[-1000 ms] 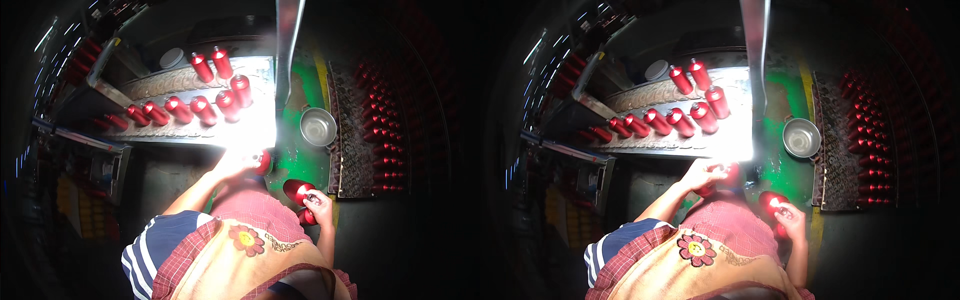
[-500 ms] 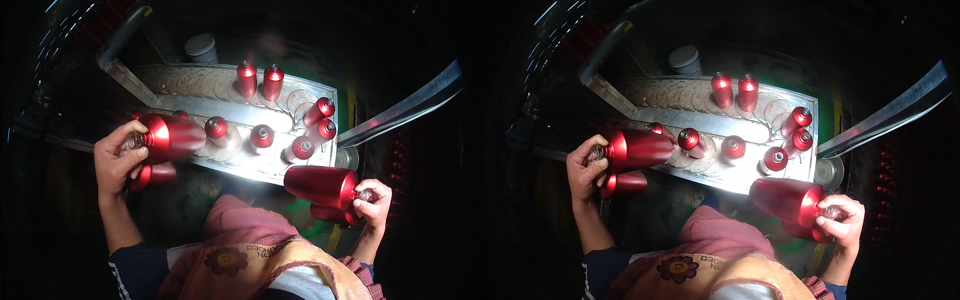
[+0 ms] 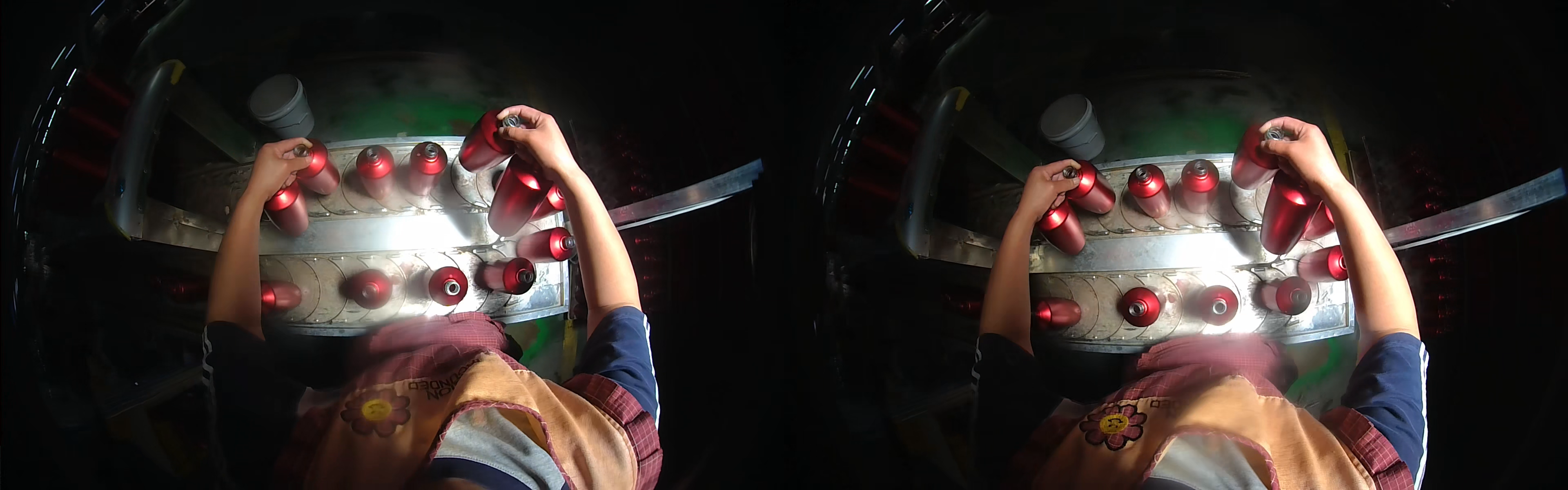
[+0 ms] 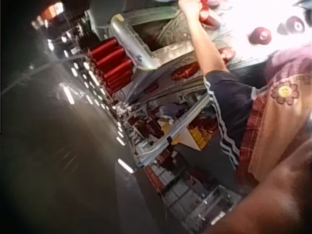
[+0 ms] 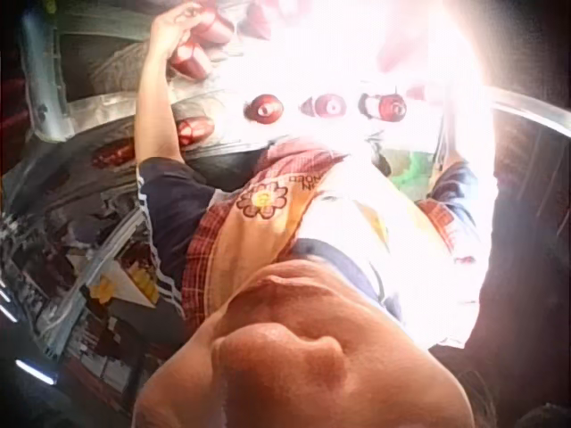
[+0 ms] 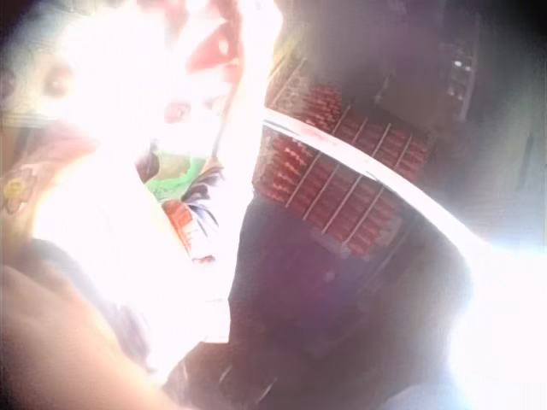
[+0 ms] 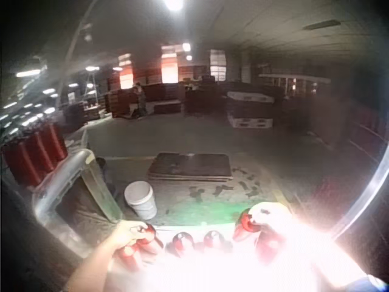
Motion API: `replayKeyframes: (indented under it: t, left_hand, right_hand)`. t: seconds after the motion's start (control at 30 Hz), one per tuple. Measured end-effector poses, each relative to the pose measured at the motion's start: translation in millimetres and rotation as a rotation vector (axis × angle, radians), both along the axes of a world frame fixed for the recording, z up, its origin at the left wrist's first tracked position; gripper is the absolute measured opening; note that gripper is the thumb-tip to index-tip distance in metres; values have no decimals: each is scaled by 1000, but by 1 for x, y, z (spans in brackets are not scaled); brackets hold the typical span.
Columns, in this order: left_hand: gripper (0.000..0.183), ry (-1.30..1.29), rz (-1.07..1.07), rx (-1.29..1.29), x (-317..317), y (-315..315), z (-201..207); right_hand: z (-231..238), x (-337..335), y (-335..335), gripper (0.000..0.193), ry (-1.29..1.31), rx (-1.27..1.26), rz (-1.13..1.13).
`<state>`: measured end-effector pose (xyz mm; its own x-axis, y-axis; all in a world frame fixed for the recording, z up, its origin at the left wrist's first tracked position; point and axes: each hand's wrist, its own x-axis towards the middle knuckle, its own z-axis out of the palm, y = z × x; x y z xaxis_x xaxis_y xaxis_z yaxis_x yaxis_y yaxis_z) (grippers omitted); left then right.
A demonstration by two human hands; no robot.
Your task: The person repeatedly picks up red metal cans from a tray, dips their openings into a metal bowl containing a white substance, and places them onto a metal tray. The person also wipes a can with a blue cloth.
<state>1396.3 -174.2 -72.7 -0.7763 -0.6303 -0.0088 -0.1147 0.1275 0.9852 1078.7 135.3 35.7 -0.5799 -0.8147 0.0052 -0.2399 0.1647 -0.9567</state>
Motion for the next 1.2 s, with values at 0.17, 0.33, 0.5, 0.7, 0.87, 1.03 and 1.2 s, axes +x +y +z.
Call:
replayKeyframes:
  t: [0.17,0.33,0.5,0.7,0.87,1.03,1.2]
  left_hand:
    - [29,-145,-15,-62,-26,-47,79]
    - [39,-343,-9,-176,-25,-54,84]
    - [30,162,468,67,21,-122,44]
    - [25,218,692,-230,39,-130,13]
    - [22,285,452,-103,79,11,54]
    - [51,-78,-291,-163,47,206,47]
    - [37,-10,-51,-200,20,280,12]
  right_hand:
    - [70,-39,-78,19,72,286,32]
    - [18,-60,-89,28,122,422,66]
    - [33,-19,-48,39,46,129,74]
    - [83,67,-24,35,-74,-117,108]
    - [93,101,8,34,-151,-257,238]
    - [100,108,63,30,-141,-255,159]
    - [40,98,86,25,-232,-136,306]
